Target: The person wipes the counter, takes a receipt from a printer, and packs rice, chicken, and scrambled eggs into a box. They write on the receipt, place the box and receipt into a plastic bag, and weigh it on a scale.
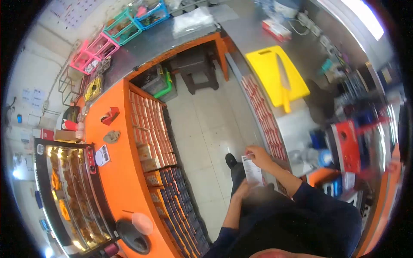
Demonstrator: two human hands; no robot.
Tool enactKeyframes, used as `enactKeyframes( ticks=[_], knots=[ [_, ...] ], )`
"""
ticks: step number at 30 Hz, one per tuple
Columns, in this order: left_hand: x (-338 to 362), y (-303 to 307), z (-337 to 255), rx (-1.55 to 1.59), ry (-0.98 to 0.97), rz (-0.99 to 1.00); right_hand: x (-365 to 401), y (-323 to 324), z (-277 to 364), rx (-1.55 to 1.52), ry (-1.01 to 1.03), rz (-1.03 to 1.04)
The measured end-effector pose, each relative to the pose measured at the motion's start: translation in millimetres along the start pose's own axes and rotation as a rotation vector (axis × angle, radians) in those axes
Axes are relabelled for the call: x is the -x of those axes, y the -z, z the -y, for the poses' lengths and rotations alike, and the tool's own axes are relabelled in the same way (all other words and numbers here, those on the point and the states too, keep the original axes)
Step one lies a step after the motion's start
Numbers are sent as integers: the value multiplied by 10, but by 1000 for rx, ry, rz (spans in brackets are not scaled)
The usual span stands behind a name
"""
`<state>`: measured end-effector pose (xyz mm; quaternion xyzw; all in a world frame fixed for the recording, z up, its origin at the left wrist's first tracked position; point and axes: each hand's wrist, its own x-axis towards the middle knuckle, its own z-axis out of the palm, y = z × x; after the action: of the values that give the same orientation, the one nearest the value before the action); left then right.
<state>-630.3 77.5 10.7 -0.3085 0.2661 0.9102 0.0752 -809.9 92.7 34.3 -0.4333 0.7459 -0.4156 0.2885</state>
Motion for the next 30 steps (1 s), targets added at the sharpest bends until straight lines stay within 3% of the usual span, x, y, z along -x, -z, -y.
enactKeyframes(
  ticks=[1, 3, 6, 8, 9, 10, 11, 12, 14, 16, 18, 20, 22, 24, 27, 30],
  knots=[
    [-161, 210, -48, 51, -7, 40, -288, -133, -222, 13, -6, 24],
    [-562, 778, 128, 144, -4, 79, -766, -397, -734, 132, -247, 341],
    [-1302, 1752, 393, 280, 63, 25, -1580, -784, -1922, 353, -149, 327],
    [-1654, 2195, 406, 700, 45, -188, -2310, -875, -2543, 662, -209, 309],
    [-1807, 2346, 411, 767, -41, -290, -2644, -882, -2899, 761, -134, 219],
    [-1866, 2463, 278, 675, -25, -340, -2958, -847, -3243, 855, -60, 132],
    [-1850, 2409, -1, 636, -62, -362, -3384, -749, -3391, 984, -246, 338],
    [-1844, 2363, -284, 592, -98, -385, -3713, -696, -3510, 1075, -272, 278],
    [-1993, 2533, -425, 641, -127, -375, -4415, -647, -4275, 961, -362, -4],
    [-2120, 2700, -569, 676, -301, -474, -4924, -501, -4767, 1383, -208, -20],
    [-2280, 2723, -819, 691, -257, -529, -5363, -308, -5028, 1432, -151, -115],
    [-2354, 2563, -1226, 527, -255, -616, -5916, -231, -5762, 1241, -516, -102],
    [-2528, 2717, -1092, 537, -347, -808, -5860, 30, -5752, 1372, -586, 381],
    [-2591, 2891, -1080, 418, -209, -860, -5625, -9, -5834, 1220, -561, 289],
    [-2717, 3129, -1000, 119, 19, -787, -5310, -67, -5777, 983, -433, 129],
    [-2923, 3197, -937, -247, 14, -670, -5256, 10, -5806, 828, -376, 104]
  ],
)
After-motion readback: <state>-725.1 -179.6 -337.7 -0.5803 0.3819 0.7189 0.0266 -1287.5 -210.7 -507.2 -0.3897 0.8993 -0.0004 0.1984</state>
